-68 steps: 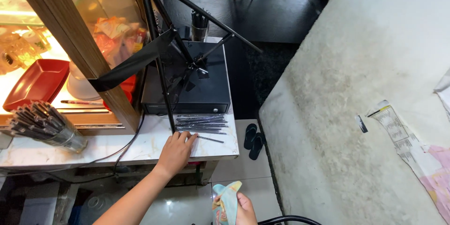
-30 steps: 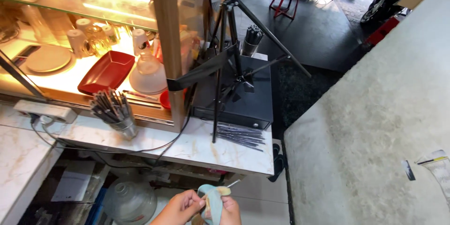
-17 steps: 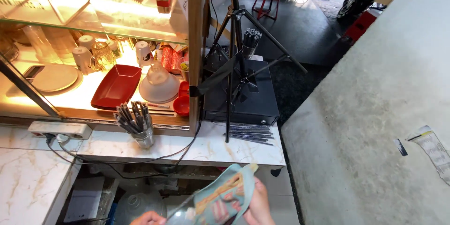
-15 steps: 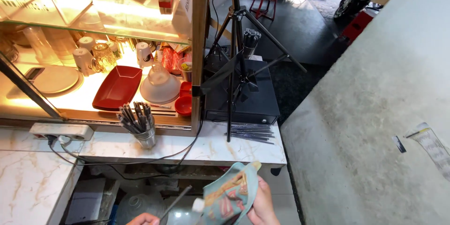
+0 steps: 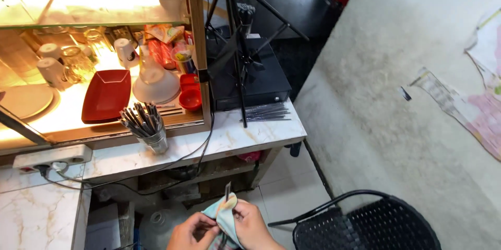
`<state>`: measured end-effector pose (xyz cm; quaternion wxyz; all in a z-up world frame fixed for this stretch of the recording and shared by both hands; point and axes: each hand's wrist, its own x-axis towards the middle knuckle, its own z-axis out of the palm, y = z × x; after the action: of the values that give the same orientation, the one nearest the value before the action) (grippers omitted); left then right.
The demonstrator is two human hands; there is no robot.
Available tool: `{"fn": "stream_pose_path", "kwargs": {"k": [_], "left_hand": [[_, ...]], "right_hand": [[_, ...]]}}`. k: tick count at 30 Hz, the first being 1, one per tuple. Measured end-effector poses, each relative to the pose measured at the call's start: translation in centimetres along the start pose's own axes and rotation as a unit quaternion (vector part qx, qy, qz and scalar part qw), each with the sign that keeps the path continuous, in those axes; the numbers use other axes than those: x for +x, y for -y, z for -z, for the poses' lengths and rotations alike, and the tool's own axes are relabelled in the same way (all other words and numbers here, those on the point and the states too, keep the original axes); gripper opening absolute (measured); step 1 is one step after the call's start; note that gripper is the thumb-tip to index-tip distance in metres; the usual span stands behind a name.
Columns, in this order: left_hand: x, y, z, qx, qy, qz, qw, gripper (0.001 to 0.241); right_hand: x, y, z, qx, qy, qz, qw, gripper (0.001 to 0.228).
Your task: The recorder is individually wiping down and cleaning reusable metal straws using a cloth before placing them in containers.
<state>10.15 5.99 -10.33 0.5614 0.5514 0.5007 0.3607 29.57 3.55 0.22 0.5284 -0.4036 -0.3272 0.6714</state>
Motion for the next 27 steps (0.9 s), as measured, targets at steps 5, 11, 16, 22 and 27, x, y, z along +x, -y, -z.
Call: {"fn": "stream_pose_path", "kwargs": {"k": [5, 11, 16, 22, 27], "left_hand": [[-2.3, -6.9, 2.4, 0.081, -0.012, -0.138, 0.987, 0.023], [-4.1, -6.9, 4.1, 0.126, 0.012, -0.242, 0.962, 0.002], [-4.8, -5.2, 6.8, 0.096, -0.017, -0.222, 0.970, 0.005], [-4.8, -3.4, 9.4, 0.062, -0.050, -0.195, 0.978, 0.013], [-6.0, -4.7, 10.9, -0.087, -0.144, -0.206, 0.964, 0.014]], "right_hand": [[-2.2, -0.9, -0.1, -0.372, 0.057, 0.180, 0.909, 0.025], [-4.8, -2.3, -2.3, -0.422, 0.111, 0.131, 0.890, 0.024], [-6.0, -1.0, -2.8, -0.447, 0.131, 0.138, 0.874, 0.021], [-6.3, -0.5, -1.6, -0.462, 0.159, 0.105, 0.866, 0.010], [-6.6, 0.2, 0.6, -0.538, 0.120, 0.092, 0.829, 0.012]]}}
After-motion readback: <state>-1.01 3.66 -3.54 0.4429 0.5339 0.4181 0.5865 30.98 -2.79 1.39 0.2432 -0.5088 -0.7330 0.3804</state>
